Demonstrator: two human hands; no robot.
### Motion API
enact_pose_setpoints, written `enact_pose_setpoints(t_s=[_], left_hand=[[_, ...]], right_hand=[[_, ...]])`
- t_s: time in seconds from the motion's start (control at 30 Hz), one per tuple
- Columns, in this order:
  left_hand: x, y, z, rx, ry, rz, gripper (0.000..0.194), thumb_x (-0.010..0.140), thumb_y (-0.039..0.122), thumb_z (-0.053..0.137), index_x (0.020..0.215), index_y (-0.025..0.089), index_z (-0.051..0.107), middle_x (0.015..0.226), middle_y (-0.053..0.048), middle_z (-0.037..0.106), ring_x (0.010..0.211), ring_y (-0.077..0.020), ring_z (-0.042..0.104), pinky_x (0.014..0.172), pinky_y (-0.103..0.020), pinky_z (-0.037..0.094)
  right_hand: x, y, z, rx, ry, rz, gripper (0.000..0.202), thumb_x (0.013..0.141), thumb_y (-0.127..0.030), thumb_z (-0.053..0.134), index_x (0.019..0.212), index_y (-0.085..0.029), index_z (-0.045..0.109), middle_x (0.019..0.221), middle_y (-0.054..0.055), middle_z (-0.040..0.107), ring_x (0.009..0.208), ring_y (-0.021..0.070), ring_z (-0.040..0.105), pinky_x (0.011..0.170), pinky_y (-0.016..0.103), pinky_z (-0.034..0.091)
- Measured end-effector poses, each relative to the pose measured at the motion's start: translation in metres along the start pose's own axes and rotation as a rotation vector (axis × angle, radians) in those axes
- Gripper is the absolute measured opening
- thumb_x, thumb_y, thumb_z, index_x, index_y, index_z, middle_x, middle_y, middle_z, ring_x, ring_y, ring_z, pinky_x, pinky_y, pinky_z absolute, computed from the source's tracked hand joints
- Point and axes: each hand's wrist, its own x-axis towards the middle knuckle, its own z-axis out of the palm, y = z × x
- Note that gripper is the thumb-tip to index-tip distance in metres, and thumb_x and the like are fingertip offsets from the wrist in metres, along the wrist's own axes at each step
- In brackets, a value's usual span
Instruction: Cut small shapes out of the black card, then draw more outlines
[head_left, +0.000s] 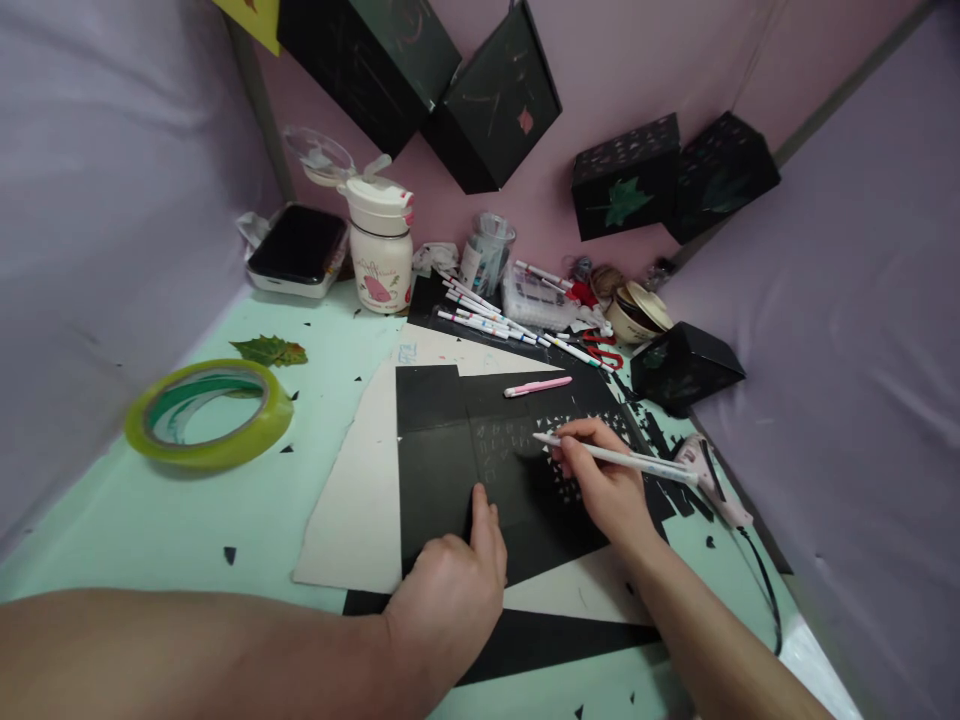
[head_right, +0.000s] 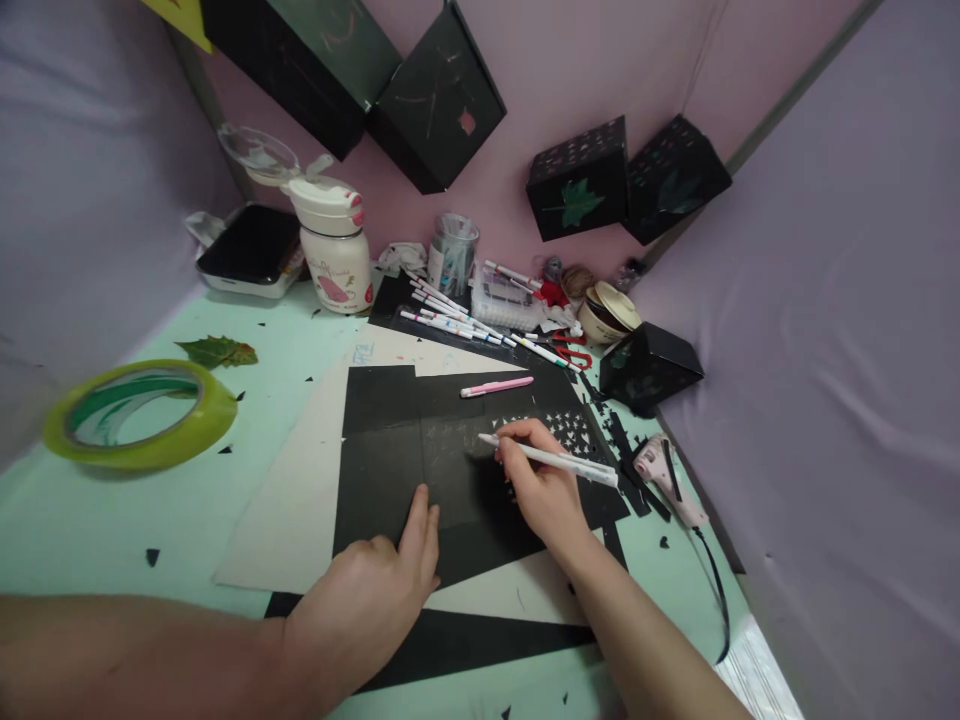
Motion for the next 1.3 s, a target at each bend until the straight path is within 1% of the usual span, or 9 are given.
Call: enact_pose_setpoints(t_s=[0.1,0.2,0.33,0.53,0.67,0.93,1.07,1.2,1.3], left_hand=[[-0.001,-0.001,-0.004,0.008,0.011,-0.008,0.047,0.091,0.028,0.054,0.133,0.007,0.055,0.135,-0.033,0.043,0.046,-0.0164,0.061,0.037,-0.027,0.044],[-0.003,-0.001,-0.009,0.019,0.078,0.011,0.044,0.088,0.022,0.055,0.129,0.005,0.058,0.132,-0.033,0.049,0.049,-0.0165,0.061,0.038,-0.026,0.044],[-0.006,0.001,-0.009,-0.001,0.167,0.083,0.044,0.089,0.022,0.052,0.129,0.005,0.057,0.127,-0.03,0.056,0.052,-0.0153,0.061,0.042,-0.026,0.043],[-0.001,0.001,-0.001,0.007,0.227,0.111,0.046,0.092,0.028,0.052,0.132,0.007,0.054,0.135,-0.025,0.052,0.063,-0.0169,0.062,0.05,-0.029,0.044],[0.004,-0.002,0.0,-0.006,0.218,0.099,0.047,0.094,0.033,0.048,0.134,0.008,0.053,0.137,-0.023,0.052,0.073,-0.0202,0.064,0.058,-0.032,0.046],[0.004,0.0,0.0,-0.014,0.159,0.094,0.052,0.095,0.036,0.045,0.139,0.008,0.046,0.141,-0.027,0.045,0.066,-0.0198,0.064,0.052,-0.031,0.043],[0.004,-0.001,0.001,-0.045,0.151,0.075,0.053,0.095,0.038,0.044,0.139,0.008,0.047,0.142,-0.026,0.044,0.062,-0.0192,0.064,0.049,-0.031,0.044],[0.006,-0.002,0.004,-0.067,0.147,0.068,0.056,0.093,0.04,0.046,0.139,0.007,0.047,0.142,-0.027,0.042,0.059,-0.0201,0.064,0.046,-0.031,0.045],[0.007,-0.002,0.006,-0.074,0.133,0.082,0.056,0.094,0.04,0.042,0.139,0.006,0.047,0.143,-0.028,0.041,0.058,-0.0212,0.064,0.044,-0.032,0.045]], right_hand=[[-0.007,0.003,-0.01,-0.054,0.049,0.0,0.014,0.086,-0.032,0.061,0.094,-0.021,0.066,0.075,0.001,0.066,0.066,0.0153,0.059,0.058,0.025,0.046],[-0.018,0.011,-0.014,-0.059,0.108,0.03,0.016,0.083,-0.032,0.066,0.095,-0.022,0.067,0.084,0.003,0.068,0.071,0.0163,0.06,0.061,0.026,0.047],[-0.031,0.02,-0.011,0.067,0.183,0.091,0.017,0.084,-0.035,0.064,0.091,-0.02,0.063,0.067,-0.001,0.061,0.057,0.0135,0.055,0.051,0.024,0.044],[-0.038,0.024,-0.001,0.126,0.179,0.12,0.03,0.086,-0.04,0.061,0.067,-0.019,0.051,0.052,-0.004,0.052,0.045,0.0098,0.045,0.043,0.022,0.036],[-0.04,0.025,0.002,0.101,0.173,0.107,0.031,0.086,-0.04,0.061,0.066,-0.019,0.051,0.052,-0.005,0.052,0.045,0.0095,0.045,0.044,0.021,0.036],[-0.041,0.017,-0.005,0.132,0.19,0.08,0.015,0.085,-0.033,0.064,0.083,-0.019,0.062,0.063,-0.002,0.059,0.055,0.0113,0.051,0.052,0.023,0.04],[-0.034,0.004,-0.002,0.138,0.128,0.114,0.01,0.083,-0.029,0.064,0.085,-0.02,0.064,0.065,-0.002,0.062,0.057,0.0117,0.054,0.055,0.023,0.042],[-0.018,-0.002,0.011,0.134,-0.025,0.114,0.01,0.083,-0.025,0.057,0.076,-0.019,0.061,0.058,-0.004,0.057,0.05,0.0109,0.049,0.049,0.023,0.039],[-0.009,-0.001,0.021,0.075,-0.053,0.099,0.005,0.081,-0.02,0.056,0.076,-0.021,0.058,0.061,-0.004,0.058,0.053,0.0116,0.05,0.052,0.024,0.039]])
